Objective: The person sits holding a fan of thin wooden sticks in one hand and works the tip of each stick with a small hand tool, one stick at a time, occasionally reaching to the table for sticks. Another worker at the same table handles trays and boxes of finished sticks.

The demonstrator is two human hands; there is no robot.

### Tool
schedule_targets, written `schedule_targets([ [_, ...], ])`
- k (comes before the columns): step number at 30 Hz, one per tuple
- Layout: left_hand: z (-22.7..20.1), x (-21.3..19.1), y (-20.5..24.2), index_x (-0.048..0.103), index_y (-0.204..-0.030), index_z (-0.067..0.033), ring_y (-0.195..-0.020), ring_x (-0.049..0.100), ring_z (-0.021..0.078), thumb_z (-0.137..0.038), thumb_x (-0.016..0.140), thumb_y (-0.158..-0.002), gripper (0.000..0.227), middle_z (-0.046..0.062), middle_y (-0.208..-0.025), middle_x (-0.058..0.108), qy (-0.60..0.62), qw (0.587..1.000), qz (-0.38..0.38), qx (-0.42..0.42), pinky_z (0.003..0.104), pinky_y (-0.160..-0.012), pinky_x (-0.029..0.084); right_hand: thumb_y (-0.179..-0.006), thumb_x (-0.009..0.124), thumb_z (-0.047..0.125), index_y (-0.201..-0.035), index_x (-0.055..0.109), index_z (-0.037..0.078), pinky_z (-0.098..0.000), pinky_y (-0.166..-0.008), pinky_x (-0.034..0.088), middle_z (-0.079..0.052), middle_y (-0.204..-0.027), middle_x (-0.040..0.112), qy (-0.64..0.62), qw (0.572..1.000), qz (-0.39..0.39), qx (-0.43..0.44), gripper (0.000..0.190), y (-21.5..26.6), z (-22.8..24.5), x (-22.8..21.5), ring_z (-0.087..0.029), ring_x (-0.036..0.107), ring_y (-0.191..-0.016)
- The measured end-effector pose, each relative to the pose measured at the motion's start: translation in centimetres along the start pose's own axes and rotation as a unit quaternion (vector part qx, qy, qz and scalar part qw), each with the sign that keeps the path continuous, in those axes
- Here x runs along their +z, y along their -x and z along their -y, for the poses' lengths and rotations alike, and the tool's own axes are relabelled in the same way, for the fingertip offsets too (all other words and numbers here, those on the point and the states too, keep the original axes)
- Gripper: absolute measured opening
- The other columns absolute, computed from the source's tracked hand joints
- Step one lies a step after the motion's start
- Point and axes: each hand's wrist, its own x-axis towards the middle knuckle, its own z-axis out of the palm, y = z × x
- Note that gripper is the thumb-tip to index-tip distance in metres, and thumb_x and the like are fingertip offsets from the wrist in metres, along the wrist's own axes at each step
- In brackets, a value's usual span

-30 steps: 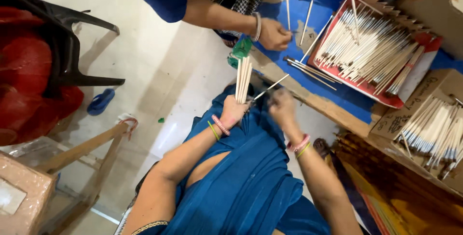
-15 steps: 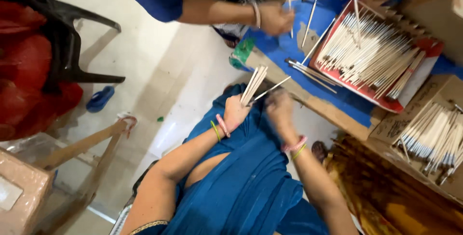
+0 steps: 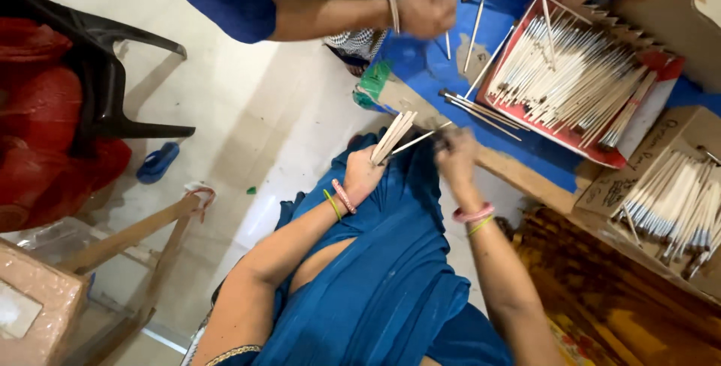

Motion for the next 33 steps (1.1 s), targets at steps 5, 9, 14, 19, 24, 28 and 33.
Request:
schedule_targets([
  [5, 0.1, -0.3, 0.0, 0.075, -0.097, -0.0039, -0.075, 0.075, 0.0310, -0.015, 0.075, -0.082, 0.018, 0.019, -0.083, 0.074, 0.055, 0.998, 0.011, 0.003, 0.041, -0.067, 0.058, -0.073, 0.066, -0.004, -0.089, 0.071, 0.007, -0.0441, -0.085, 0.055, -0.017, -0.114, 0.065, 0.043, 0.994, 0.001, -0.105, 0.020, 1.4, -1.8, -3.9, -0.035, 0.067, -0.104],
  [9, -1.2, 0.3, 0.4, 0.076, -0.099, -0.0019, -0.073, 0.072, 0.0170, -0.010, 0.073, -0.084, 0.018, 0.012, -0.084, 0.077, 0.171, 0.981, 0.088, 0.002, 0.034, -0.066, 0.057, -0.078, 0.066, -0.004, -0.103, 0.075, 0.006, -0.0430, -0.083, 0.057, -0.020, -0.130, 0.065, 0.020, 0.969, 0.094, -0.226, 0.028, 2.3, 2.5, -5.8, -0.034, 0.068, -0.102],
  [14, 3.0, 1.8, 0.3, 0.075, -0.108, -0.0013, -0.071, 0.065, 0.0104, -0.010, 0.070, -0.090, 0.021, 0.007, -0.090, 0.077, 0.303, 0.938, 0.164, -0.038, 0.028, -0.062, 0.054, -0.081, 0.066, -0.003, -0.107, 0.077, 0.008, -0.0445, -0.085, 0.057, -0.013, -0.119, 0.068, 0.141, 0.966, 0.083, -0.198, 0.030, 1.6, -0.8, -6.9, -0.036, 0.070, -0.103],
  [19, 4.5, 0.8, 1.8, 0.067, -0.128, -0.0037, -0.073, 0.064, 0.0092, -0.019, 0.067, -0.100, 0.032, 0.002, -0.091, 0.070, 0.360, 0.887, 0.261, -0.126, 0.026, -0.064, 0.055, -0.085, 0.068, 0.004, -0.111, 0.075, 0.003, -0.0481, -0.093, 0.055, -0.025, -0.138, 0.061, 0.150, 0.988, -0.034, 0.013, 0.027, 0.5, -7.0, -7.8, -0.045, 0.066, -0.109],
  [24, 3.9, 0.2, 1.6, 0.065, -0.127, -0.0071, -0.075, 0.065, 0.0082, -0.017, 0.065, -0.098, 0.030, 0.001, -0.092, 0.070, 0.353, 0.889, 0.256, -0.139, 0.025, -0.067, 0.057, -0.083, 0.070, 0.007, -0.107, 0.075, 0.001, -0.0491, -0.088, 0.054, -0.031, -0.137, 0.060, 0.160, 0.985, -0.067, 0.005, 0.025, 0.5, -4.8, -9.4, -0.049, 0.066, -0.105],
  [28, 1.7, -1.6, 0.6, 0.060, -0.119, -0.0067, -0.069, 0.064, 0.0086, -0.010, 0.057, -0.097, 0.023, 0.003, -0.096, 0.075, 0.325, 0.915, 0.207, -0.116, 0.024, -0.062, 0.055, -0.087, 0.069, 0.008, -0.102, 0.072, 0.001, -0.0472, -0.091, 0.056, -0.022, -0.113, 0.069, 0.123, 0.987, -0.101, -0.038, 0.017, -1.7, -2.4, -12.7, -0.044, 0.069, -0.103],
  [33, 0.6, -1.2, -0.1, 0.061, -0.119, -0.0069, -0.065, 0.059, 0.0076, -0.005, 0.055, -0.093, 0.027, 0.003, -0.090, 0.073, 0.298, 0.940, 0.164, -0.042, 0.024, -0.058, 0.051, -0.095, 0.056, 0.003, -0.109, 0.065, -0.002, -0.0362, -0.084, 0.044, -0.014, -0.104, 0.065, -0.299, 0.951, -0.049, 0.055, 0.018, -0.5, -1.2, -7.4, -0.027, 0.054, -0.089],
])
